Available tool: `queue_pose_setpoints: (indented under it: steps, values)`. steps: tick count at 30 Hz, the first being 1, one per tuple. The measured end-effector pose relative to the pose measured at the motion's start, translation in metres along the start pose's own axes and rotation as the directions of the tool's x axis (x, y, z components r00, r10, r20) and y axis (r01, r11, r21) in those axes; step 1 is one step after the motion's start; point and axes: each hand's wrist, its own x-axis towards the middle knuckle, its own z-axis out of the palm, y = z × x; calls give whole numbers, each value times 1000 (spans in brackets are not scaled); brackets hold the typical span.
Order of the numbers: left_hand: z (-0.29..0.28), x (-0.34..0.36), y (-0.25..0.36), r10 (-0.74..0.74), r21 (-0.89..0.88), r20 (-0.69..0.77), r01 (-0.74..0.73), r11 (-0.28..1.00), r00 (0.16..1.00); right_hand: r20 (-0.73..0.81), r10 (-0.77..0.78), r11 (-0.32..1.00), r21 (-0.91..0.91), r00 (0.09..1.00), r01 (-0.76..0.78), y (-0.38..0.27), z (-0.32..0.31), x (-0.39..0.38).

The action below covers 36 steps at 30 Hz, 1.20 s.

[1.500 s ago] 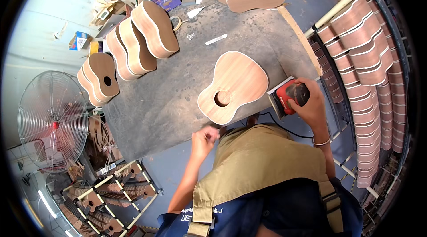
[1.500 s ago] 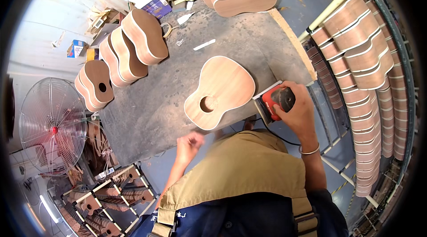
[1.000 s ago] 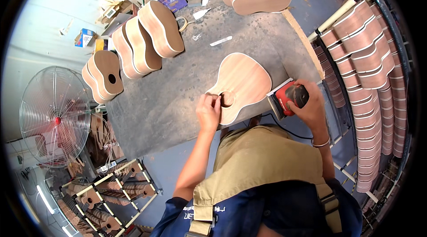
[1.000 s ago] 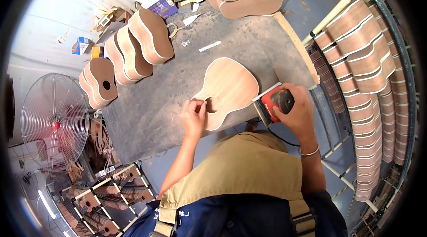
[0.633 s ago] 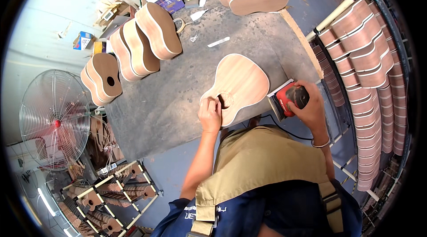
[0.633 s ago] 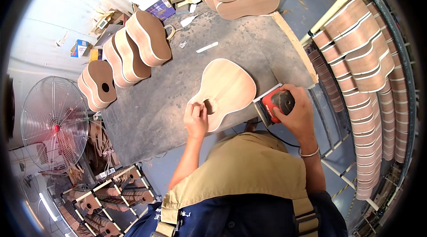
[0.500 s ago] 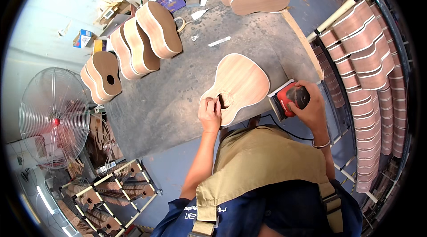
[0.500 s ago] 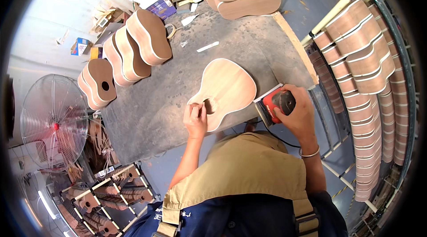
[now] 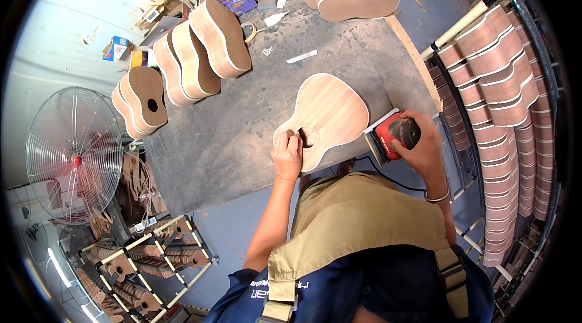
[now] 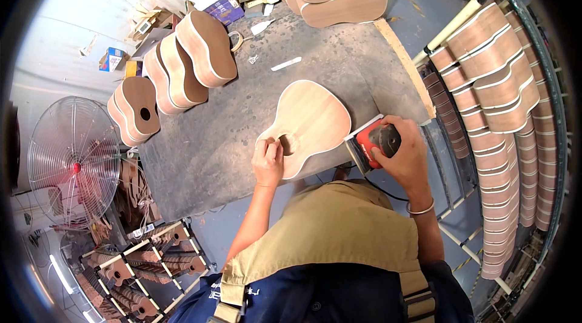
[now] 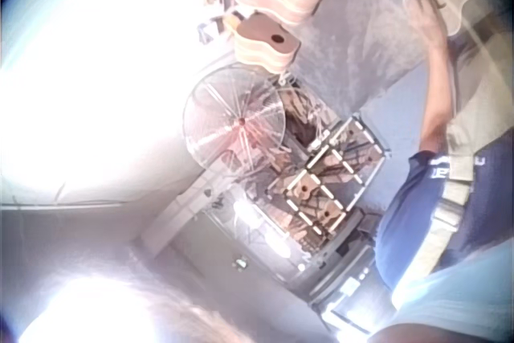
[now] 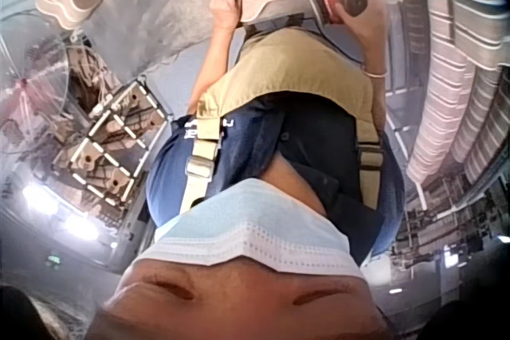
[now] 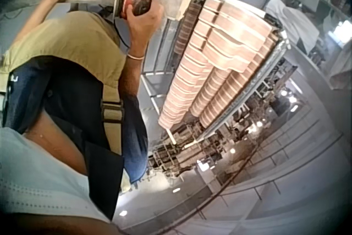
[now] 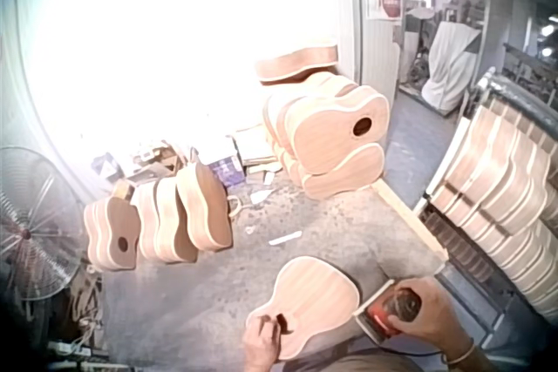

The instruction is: The person uses a handheld electric sander to smooth the edges and surfaces of a wooden guitar body. They rotate the instrument to access different sides, including the top, back, and sides, while working at a table surrounded by stacks of similar unfinished guitar bodies.

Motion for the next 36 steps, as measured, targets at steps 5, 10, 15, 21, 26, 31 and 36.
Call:
queue_pose_setpoints:
  steps: [5, 10, 15, 21, 26, 31, 36]
  values:
    - [0, 2, 1, 12, 20, 30, -12, 1000, 999, -6, -8, 1000, 11, 1000, 8, -1, -2, -1]
    - [-13, 28, 6, 36, 0, 228, -37, 999, 973, -4, 3, 1000, 9, 1000, -3, 1, -2, -2]
    - [-12, 29, 1, -154, -170, 318, 216, 962, 936, -17, -25, 1000, -2, 1000, 25, 2, -3, -1]
    - [-30, -8, -26, -426, -587, 262, 494, 642, 866, -22, 36, 999, 20, 999, -36, -1, -5, -4]
    - [-41, 9, -15, -342, -234, 16, 336, 912, 940, -31, 10, 1000, 8, 999, -10, 2, -3, -4]
    - [-29, 38, -14, -407, -253, 403, 528, 811, 819, -11, -6, 1000, -10, 1000, 6, -2, -1, -3]
    - [-13, 37, -19, -235, -153, 293, 288, 946, 927, -30, -6, 1000, 5, 1000, 6, -6, -1, -5]
